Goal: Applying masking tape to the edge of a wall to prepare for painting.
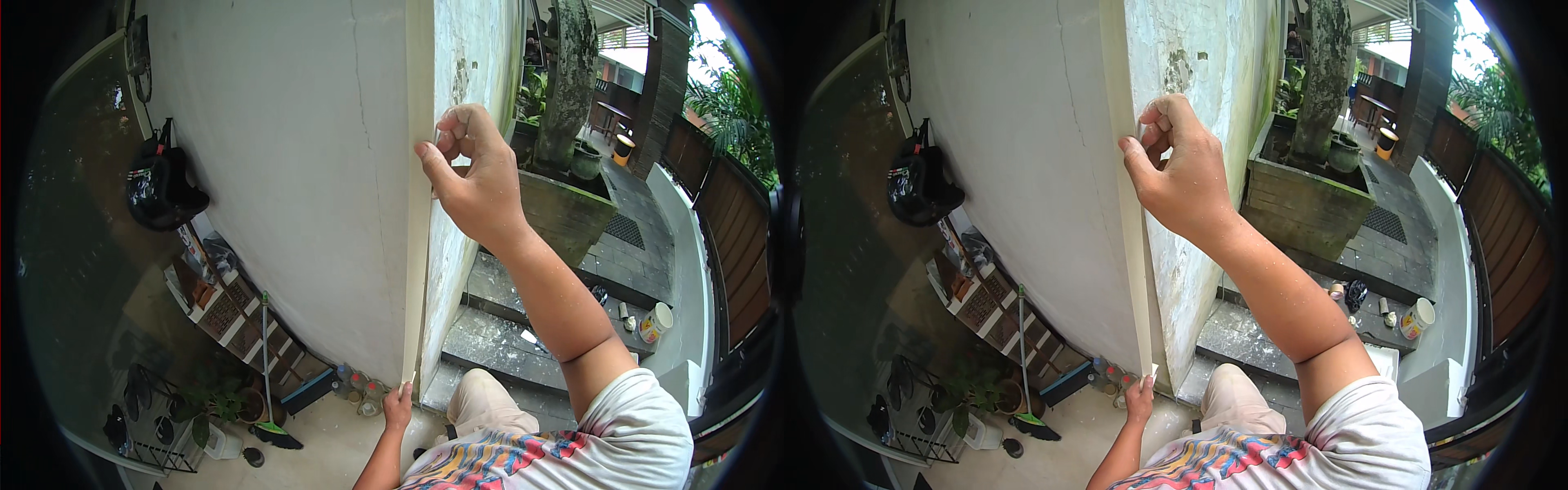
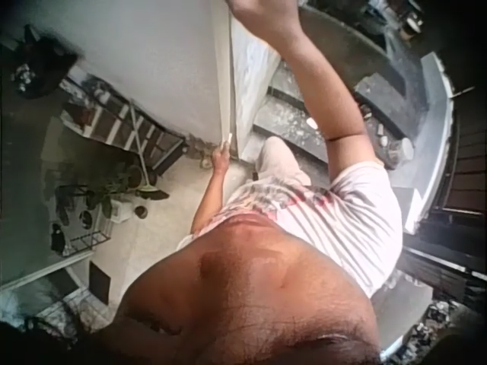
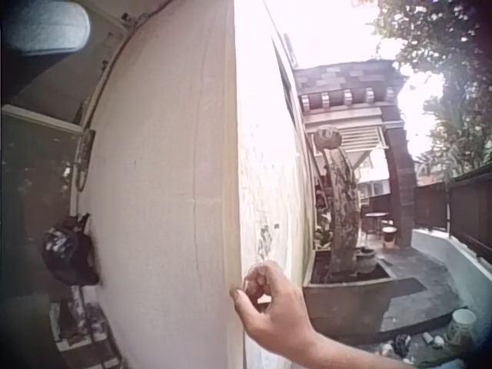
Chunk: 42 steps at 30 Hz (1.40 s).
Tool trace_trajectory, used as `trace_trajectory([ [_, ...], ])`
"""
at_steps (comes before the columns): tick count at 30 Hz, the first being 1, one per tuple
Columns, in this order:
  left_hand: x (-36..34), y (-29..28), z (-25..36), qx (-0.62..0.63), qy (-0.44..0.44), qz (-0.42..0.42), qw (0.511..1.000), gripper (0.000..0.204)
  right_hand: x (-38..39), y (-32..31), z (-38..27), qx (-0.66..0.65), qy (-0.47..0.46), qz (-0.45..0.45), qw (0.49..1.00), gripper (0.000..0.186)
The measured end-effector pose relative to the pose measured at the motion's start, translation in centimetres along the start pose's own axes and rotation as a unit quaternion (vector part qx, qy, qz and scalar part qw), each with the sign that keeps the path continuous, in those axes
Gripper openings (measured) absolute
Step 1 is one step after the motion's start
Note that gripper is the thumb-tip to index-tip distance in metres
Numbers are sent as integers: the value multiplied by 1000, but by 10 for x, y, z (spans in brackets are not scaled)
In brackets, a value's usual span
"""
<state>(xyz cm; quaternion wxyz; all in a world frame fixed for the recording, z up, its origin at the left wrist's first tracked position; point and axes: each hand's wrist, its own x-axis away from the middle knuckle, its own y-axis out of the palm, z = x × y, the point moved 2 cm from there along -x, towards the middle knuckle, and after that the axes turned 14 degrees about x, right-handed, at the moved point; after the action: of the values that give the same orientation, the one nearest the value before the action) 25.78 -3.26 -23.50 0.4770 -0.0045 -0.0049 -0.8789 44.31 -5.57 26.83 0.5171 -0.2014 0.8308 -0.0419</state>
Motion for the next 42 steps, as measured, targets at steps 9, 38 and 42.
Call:
trace_trajectory([
  [9,-32,16,-1,-8,29,8,1000,49,6,1,8,-1,-5,8,1000,23],
  [38,-28,15,18,-25,17,26,999,47,103,25,48,94,55,-8,994,34],
  [42,-20,24,14,8,21,36,999,48,113,26,49,107,50,-17,993,33],
])
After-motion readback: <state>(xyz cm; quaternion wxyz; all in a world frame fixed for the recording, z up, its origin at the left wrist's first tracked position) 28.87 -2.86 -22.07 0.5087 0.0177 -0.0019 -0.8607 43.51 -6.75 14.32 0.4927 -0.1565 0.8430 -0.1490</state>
